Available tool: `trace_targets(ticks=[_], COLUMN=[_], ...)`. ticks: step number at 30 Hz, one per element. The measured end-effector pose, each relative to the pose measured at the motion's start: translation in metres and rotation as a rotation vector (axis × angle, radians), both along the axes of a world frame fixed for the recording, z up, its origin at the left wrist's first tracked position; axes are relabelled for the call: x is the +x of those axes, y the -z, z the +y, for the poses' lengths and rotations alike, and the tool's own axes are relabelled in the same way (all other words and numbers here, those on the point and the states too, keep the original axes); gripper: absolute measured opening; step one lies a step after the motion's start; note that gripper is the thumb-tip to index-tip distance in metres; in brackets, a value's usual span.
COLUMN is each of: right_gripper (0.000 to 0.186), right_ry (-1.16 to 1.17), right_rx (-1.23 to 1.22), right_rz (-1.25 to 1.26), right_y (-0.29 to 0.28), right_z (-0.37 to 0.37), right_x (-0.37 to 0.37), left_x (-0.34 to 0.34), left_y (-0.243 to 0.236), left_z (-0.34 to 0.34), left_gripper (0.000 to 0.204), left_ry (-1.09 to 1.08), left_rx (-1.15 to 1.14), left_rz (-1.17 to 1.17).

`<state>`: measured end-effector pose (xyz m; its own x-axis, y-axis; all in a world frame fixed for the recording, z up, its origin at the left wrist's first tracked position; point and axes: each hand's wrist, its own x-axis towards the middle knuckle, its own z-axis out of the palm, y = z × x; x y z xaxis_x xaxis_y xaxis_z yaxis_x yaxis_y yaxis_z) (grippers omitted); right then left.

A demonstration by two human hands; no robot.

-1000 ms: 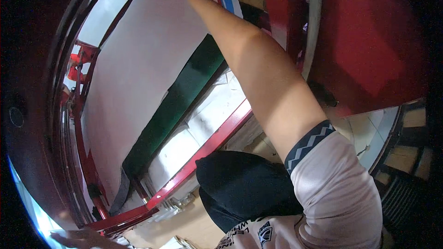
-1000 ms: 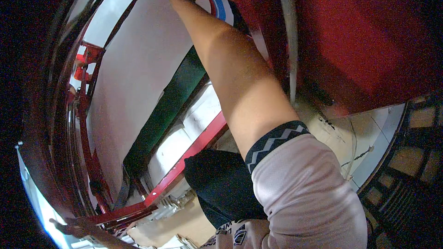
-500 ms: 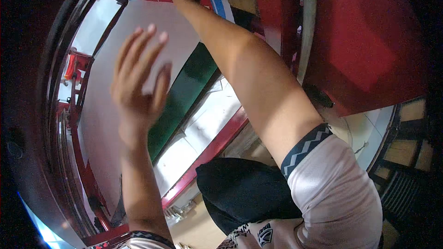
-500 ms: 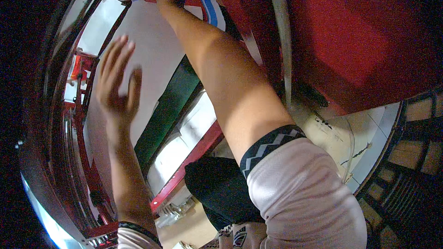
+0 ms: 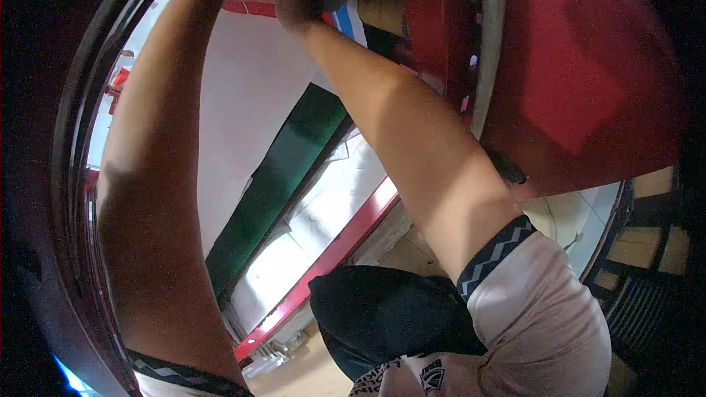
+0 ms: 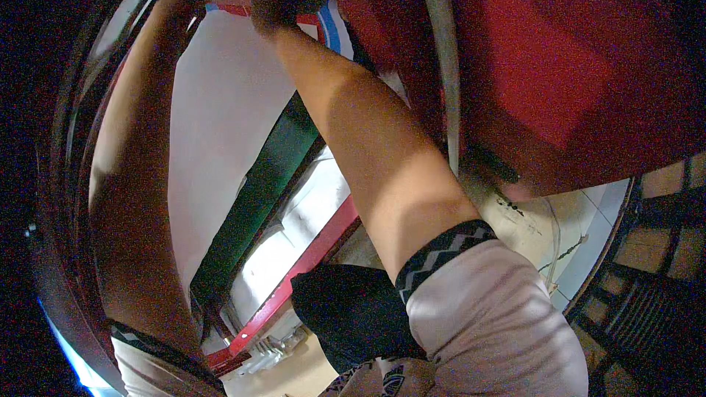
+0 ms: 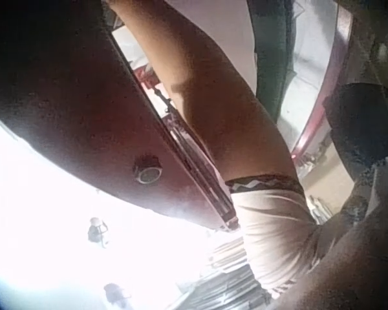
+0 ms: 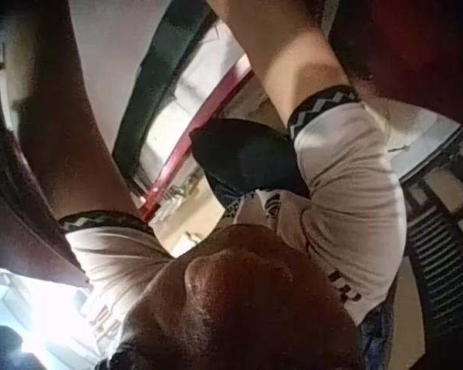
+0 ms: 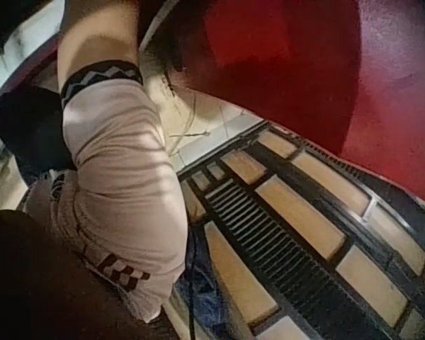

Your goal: Aligning fabric on a large heat press or lamination machine and operating the rollers.

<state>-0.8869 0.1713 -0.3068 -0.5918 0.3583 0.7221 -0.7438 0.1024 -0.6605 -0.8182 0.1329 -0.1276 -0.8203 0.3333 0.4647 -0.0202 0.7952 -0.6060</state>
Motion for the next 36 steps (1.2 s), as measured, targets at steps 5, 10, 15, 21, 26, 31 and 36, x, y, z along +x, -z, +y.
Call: trace_targets(ticks=[5,10,15,21,26,31,36], right_gripper=[0.023,0.027,0.031,0.046,0.066,0.075,0.068], right_ry=[-0.088,0.158,-0.361,-0.152,-0.226,-0.055,-0.159], right_rx=[0.118,0.057,-0.076,-0.009,-0.051,-0.023,0.051], right_rz=[-0.159,0.013,-0.283,-0.235,-0.233,-0.091,-0.194], right_y=[-0.005,0.01,-0.005,0.01,0.01,0.067,0.085], right_z=[0.002,0.027,0.019,0.036,0.032,0.044,0.051], right_x=[0.017,-0.001,0.056,0.096,0.125,0.129,0.158], left_x=[-0.014,-0.019,0.01,0.027,0.037,0.058,0.113], left_y=[-0.009,0.015,0.016,0.031,0.033,0.065,0.076], left_z=[-0.017,0.019,-0.027,-0.022,-0.063,-0.045,-0.058], left_gripper=[0.02,0.023,0.023,0.026,0.03,0.022,0.018], left_ry=[0.053,-0.005,0.293,-0.039,0.363,0.156,0.076], left_rx=[0.006,0.12,0.095,0.196,0.242,0.136,0.107], left_rz=[-0.086,0.053,0.144,0.009,0.149,0.036,0.047])
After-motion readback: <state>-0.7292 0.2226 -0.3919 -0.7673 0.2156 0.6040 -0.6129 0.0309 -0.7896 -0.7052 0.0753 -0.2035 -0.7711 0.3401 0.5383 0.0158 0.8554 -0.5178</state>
